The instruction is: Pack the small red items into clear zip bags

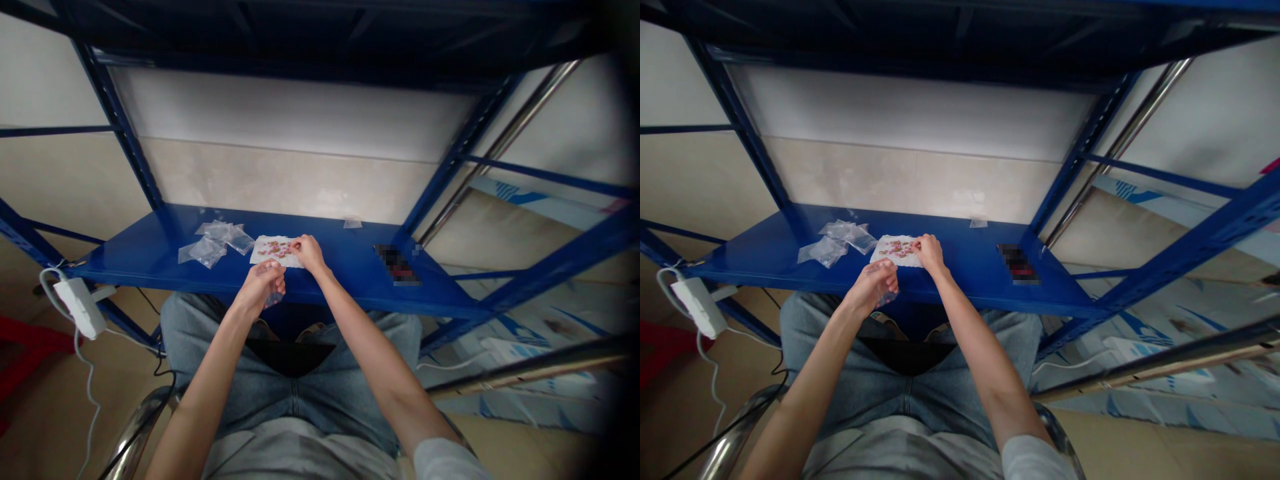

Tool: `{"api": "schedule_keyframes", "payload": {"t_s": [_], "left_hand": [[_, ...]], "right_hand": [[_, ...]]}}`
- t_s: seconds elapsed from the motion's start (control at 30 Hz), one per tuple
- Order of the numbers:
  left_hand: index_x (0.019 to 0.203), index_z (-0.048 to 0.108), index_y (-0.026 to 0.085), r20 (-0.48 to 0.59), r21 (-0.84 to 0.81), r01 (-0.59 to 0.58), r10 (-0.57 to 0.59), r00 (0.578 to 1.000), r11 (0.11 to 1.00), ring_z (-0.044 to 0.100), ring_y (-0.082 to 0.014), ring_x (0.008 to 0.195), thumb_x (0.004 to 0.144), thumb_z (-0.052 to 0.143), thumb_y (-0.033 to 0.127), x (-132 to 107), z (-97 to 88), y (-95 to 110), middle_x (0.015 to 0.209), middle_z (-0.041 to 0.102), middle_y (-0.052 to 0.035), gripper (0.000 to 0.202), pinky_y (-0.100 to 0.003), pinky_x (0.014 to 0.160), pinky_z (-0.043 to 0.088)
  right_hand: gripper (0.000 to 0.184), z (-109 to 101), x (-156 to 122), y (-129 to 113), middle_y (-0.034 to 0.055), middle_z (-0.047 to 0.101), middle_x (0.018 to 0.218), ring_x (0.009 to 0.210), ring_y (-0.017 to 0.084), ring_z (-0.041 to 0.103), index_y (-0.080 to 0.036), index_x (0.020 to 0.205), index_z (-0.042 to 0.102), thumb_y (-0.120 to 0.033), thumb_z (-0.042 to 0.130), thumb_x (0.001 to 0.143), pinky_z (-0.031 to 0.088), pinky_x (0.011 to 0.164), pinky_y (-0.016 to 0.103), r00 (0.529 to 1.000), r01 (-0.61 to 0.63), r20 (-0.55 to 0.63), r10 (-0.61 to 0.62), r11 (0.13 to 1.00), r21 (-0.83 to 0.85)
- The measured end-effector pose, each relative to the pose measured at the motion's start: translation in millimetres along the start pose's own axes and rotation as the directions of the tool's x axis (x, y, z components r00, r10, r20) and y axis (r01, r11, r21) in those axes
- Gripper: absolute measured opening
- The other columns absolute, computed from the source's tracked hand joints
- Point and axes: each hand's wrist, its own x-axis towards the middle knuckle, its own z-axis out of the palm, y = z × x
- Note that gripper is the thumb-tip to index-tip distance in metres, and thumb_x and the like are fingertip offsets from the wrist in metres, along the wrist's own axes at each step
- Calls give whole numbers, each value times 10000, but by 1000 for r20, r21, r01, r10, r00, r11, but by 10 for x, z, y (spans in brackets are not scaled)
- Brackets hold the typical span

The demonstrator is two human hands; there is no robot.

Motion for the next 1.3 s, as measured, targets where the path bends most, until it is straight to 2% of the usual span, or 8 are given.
{"api": "schedule_keyframes", "payload": {"t_s": [0.2, 0.3, 0.43, 0.63, 0.8, 0.97, 1.07, 1.3], "left_hand": [[729, 473, 194, 8, 49, -5, 5, 1000, 999, 465, -83, 473, 711, 801, 354, 62, 2, 61, 553, 449, 66, 365, -247, 526, 446], [732, 509, 184, -6, 118, 15, -15, 1000, 993, 483, -88, 475, 702, 803, 328, 98, -27, 64, 549, 469, 56, 330, -243, 520, 447], [727, 538, 169, 35, 155, -7, 2, 999, 988, 509, -91, 492, 719, 791, 321, 116, -30, 72, 560, 502, 39, 296, -243, 536, 468], [744, 555, 157, 17, 161, -7, 4, 1000, 987, 493, -85, 481, 673, 808, 321, 108, 52, 116, 554, 479, 53, 310, -231, 501, 467], [734, 525, 166, 75, 114, -17, 9, 997, 993, 509, -89, 491, 703, 800, 306, 100, 59, 142, 565, 502, 48, 310, -242, 534, 477], [750, 495, 184, 55, 57, -4, 0, 998, 998, 489, -90, 482, 713, 801, 304, 71, 12, 66, 541, 482, 61, 331, -241, 533, 461], [766, 498, 185, 26, 97, 3, -5, 1000, 995, 487, -89, 480, 731, 785, 296, 42, -50, -59, 541, 495, 60, 310, -236, 528, 451], [769, 500, 186, -12, 118, 33, -32, 999, 992, 492, -90, 471, 737, 769, 311, -10, -152, -276, 547, 503, 61, 298, -237, 529, 452]], "right_hand": [[74, -146, 11, -156, 73, 704, 823, 777, 200, 615, -172, 787, 752, -185, 686, 820, 478, 777, 328, 997, -16, -69, 23, 995, 100], [122, -357, -66, -426, 52, 710, 866, 778, 176, 625, -177, 860, 751, -276, 680, 854, 480, 730, 296, 997, 52, -72, -31, 948, 313], [176, -696, -225, -860, 38, 696, 925, 816, 161, 628, -192, 880, 761, -359, 714, 852, 462, 703, 275, 964, 142, 98, -246, 792, 594], [165, -948, -297, -1122, 60, 683, 997, 914, 174, 629, -202, 911, 779, -322, 666, 904, 492, 798, 304, 857, 158, 304, -415, 775, 612], [220, -860, -241, -961, 71, 708, 973, 893, 176, 647, -175, 923, 771, -354, 644, 912, 503, 800, 304, 910, 96, 247, -333, 749, 655], [249, -569, -115, -542, 61, 756, 900, 831, 177, 674, -161, 941, 758, -352, 602, 909, 501, 746, 273, 992, 13, 96, -86, 812, 584], [207, -355, -5, -239, 59, 765, 855, 798, 179, 686, -154, 892, 756, -258, 578, 887, 501, 721, 260, 998, -53, 3, 55, 933, 355], [114, -67, 113, 93, 60, 775, 839, 770, 183, 703, -181, 817, 765, -177, 651, 824, 506, 727, 252, 992, -125, 18, 123, 982, 142]]}}
